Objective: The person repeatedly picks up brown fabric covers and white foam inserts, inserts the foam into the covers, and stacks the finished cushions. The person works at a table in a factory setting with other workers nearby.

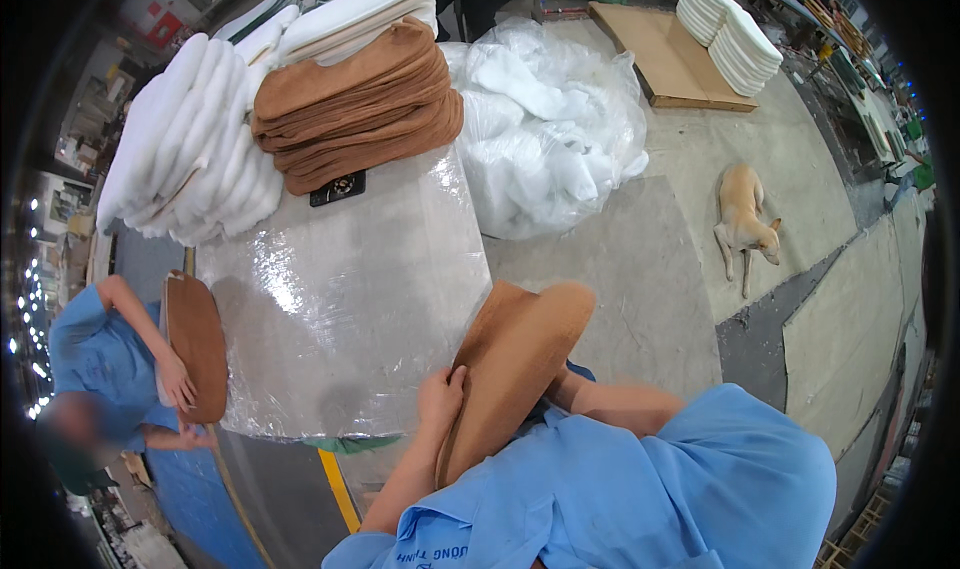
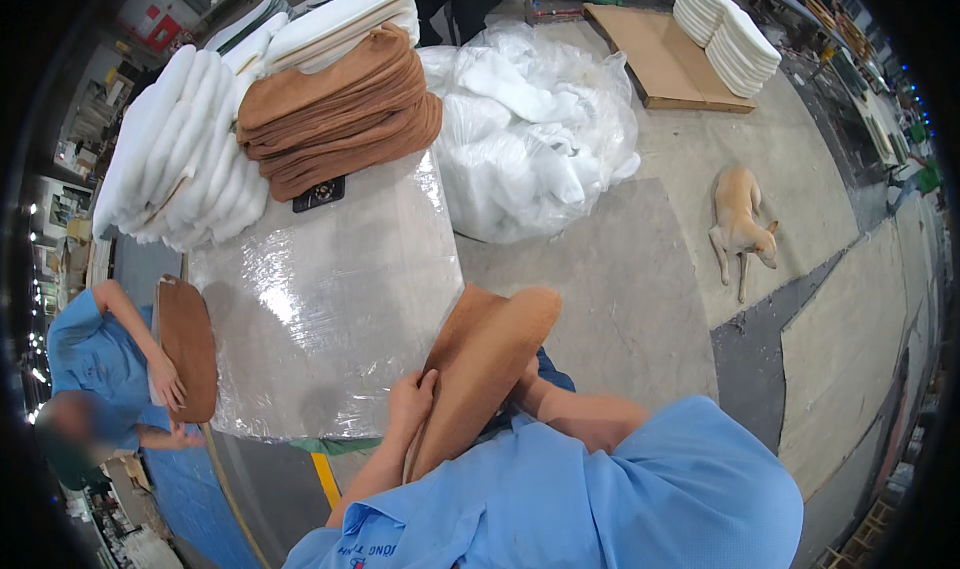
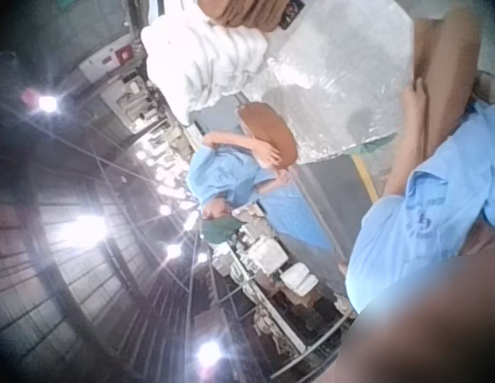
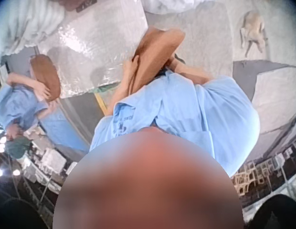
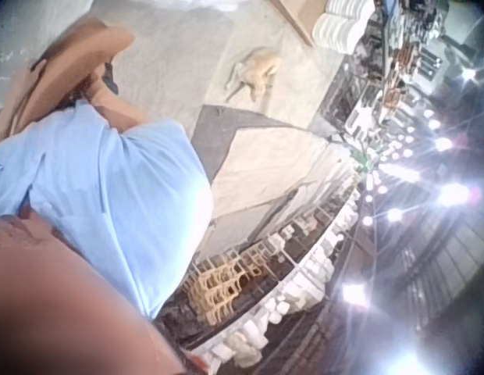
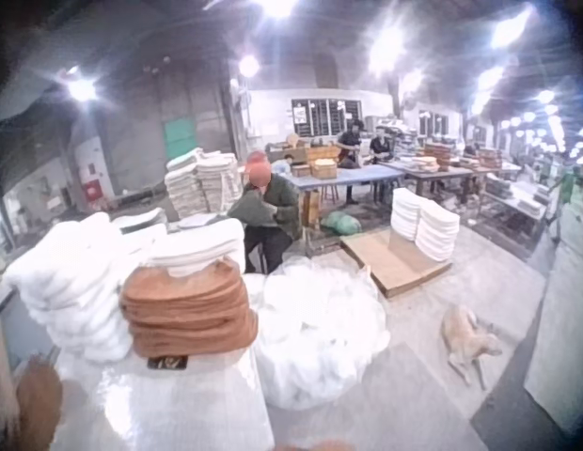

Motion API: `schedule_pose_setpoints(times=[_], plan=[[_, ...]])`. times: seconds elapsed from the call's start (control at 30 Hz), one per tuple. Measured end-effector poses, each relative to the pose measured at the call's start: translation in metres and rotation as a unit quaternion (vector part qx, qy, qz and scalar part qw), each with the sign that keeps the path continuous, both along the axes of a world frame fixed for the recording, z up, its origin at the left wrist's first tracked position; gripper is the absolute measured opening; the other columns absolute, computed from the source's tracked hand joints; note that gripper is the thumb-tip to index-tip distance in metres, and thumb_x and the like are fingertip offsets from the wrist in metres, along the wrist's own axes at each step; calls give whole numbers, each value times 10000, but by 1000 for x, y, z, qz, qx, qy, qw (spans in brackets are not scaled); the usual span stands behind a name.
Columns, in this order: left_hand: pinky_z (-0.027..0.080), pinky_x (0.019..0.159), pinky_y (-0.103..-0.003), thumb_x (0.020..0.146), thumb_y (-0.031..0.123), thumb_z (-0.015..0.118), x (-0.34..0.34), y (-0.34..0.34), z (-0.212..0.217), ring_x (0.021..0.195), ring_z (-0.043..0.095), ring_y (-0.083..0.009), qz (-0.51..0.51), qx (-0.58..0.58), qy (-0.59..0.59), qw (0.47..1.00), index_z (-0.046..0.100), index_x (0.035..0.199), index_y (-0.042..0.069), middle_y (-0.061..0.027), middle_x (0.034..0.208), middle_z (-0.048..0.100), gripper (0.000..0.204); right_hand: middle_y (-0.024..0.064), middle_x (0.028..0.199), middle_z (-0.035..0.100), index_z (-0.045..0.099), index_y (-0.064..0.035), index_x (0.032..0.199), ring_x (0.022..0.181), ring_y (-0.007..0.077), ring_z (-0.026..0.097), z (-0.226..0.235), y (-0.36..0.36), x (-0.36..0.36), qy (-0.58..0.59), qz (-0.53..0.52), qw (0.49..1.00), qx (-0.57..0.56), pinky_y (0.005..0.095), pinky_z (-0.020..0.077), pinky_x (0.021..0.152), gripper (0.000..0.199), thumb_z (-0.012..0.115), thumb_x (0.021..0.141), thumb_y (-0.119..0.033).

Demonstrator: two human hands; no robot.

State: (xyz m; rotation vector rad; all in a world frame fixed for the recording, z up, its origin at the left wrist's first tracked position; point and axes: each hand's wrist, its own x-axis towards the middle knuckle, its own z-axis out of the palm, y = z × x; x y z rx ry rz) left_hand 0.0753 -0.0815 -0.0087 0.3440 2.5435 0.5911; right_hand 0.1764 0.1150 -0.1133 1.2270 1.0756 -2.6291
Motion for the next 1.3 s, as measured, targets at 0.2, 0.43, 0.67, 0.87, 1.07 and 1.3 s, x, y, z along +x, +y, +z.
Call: schedule_pose_setpoints(times=[0.2, 0.43, 0.67, 0.87, 1.07, 1.3], plan=[[504, 718, -553, 1058, 402, 569, 11, 9, -11, 802, 656, -472, 59, -1, 143, 988, 627, 843, 43, -223, 797, 676, 422, 72, 1119, 763, 703, -60, 1215, 1023, 207, 709, -3, -21, 12, -22, 6, 1000, 6, 362, 572, 873, 244, 686, 1005, -183], [495, 628, -536, 1056, 387, 573, 15, 3, -33, 728, 659, -407, 60, 1, 165, 984, 576, 779, 88, -157, 764, 666, 408, 72, 1116, 764, 704, -61, 1214, 1022, 208, 709, -7, -20, 10, -65, 13, 997, 42, 362, 572, 872, 245, 690, 1002, -184], [513, 650, -539, 1035, 385, 596, 7, 3, -30, 737, 664, -413, 43, 18, 191, 980, 574, 821, 98, -145, 766, 670, 359, 72, 1112, 765, 705, -63, 1213, 1021, 209, 709, -2, -15, -4, -56, 18, 993, 102, 363, 571, 871, 246, 694, 1000, -185], [535, 780, -512, 991, 273, 665, 15, -29, -20, 905, 672, -416, 62, 157, 144, 975, 664, 1019, 96, -171, 959, 697, 179, 82, 1134, 752, 696, -71, 1241, 1042, 214, 700, 67, 88, 40, -28, 293, 879, 374, 362, 565, 866, 280, 711, 984, -181], [530, 839, -480, 963, 183, 684, 66, -100, -2, 994, 654, -370, 167, 116, 146, 968, 685, 1168, 92, -155, 1040, 682, 225, 90, 1194, 649, 663, -118, 1241, 1134, 258, 640, 291, 68, 15, 233, 524, 489, 657, 468, 487, 937, 436, 818, 841, -200], [556, 811, -415, 972, 101, 645, 139, -175, -25, 936, 704, -271, 412, 240, -117, 871, 642, 1271, 52, -107, 1074, 727, 303, 122, 1144, 678, 674, -104, 1176, 1149, 359, 642, 264, 9, -44, 271, 626, 330, 653, 484, 514, 954, 469, 814, 732, -162]])
